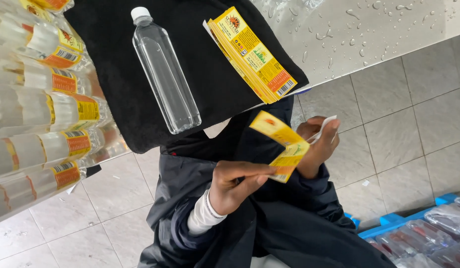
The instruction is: The person sits on the floor and applies yellow labels to clear plastic water bottles. They peel the backing from each label, wrap it around the bottle, and smooth it down before placing the labeled bottle on a nearby table.
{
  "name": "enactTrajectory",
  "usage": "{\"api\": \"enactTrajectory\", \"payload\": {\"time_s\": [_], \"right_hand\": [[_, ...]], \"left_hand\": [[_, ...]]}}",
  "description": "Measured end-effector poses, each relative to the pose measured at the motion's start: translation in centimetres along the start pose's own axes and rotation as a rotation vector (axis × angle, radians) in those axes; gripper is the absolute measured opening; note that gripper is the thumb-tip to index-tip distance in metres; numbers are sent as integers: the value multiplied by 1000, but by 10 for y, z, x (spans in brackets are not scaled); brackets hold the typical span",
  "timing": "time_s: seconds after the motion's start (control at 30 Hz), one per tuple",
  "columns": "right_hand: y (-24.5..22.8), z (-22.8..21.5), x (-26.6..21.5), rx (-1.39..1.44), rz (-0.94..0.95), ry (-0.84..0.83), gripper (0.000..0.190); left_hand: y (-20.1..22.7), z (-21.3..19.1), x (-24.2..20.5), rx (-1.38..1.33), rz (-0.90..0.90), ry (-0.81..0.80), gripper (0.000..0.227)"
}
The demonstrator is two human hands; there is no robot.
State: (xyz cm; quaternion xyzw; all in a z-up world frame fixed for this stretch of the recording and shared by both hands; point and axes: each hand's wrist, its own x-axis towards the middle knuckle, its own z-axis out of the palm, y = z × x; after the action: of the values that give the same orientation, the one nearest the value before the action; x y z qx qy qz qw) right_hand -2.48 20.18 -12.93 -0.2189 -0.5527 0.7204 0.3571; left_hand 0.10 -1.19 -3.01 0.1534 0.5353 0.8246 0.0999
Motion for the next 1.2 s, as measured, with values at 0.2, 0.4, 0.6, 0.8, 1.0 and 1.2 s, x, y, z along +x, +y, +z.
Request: {"api": "enactTrajectory", "payload": {"time_s": [0.2, 0.4, 0.6, 0.8, 1.0, 1.2], "right_hand": [[162, -87, 85, -344, 449, 454, 70], [230, -79, 148, -315, 517, 554, 45], [242, -93, 141, -462, 456, 136, 37], [238, -99, 129, -611, 315, -390, 28], [86, -80, -15, 379, 738, -1102, 131], [-30, -28, -66, -121, 541, -1107, 115]], "left_hand": [[4, -31, -26, 28, -64, -249, 21], [15, -42, -34, 396, -55, -266, 27], [30, -57, -21, 650, -6, -324, 42], [24, -59, -29, 759, 78, -235, 35], [-15, -51, -41, 873, 238, -166, 16], [-37, -24, -72, 815, 204, -162, 20]]}}
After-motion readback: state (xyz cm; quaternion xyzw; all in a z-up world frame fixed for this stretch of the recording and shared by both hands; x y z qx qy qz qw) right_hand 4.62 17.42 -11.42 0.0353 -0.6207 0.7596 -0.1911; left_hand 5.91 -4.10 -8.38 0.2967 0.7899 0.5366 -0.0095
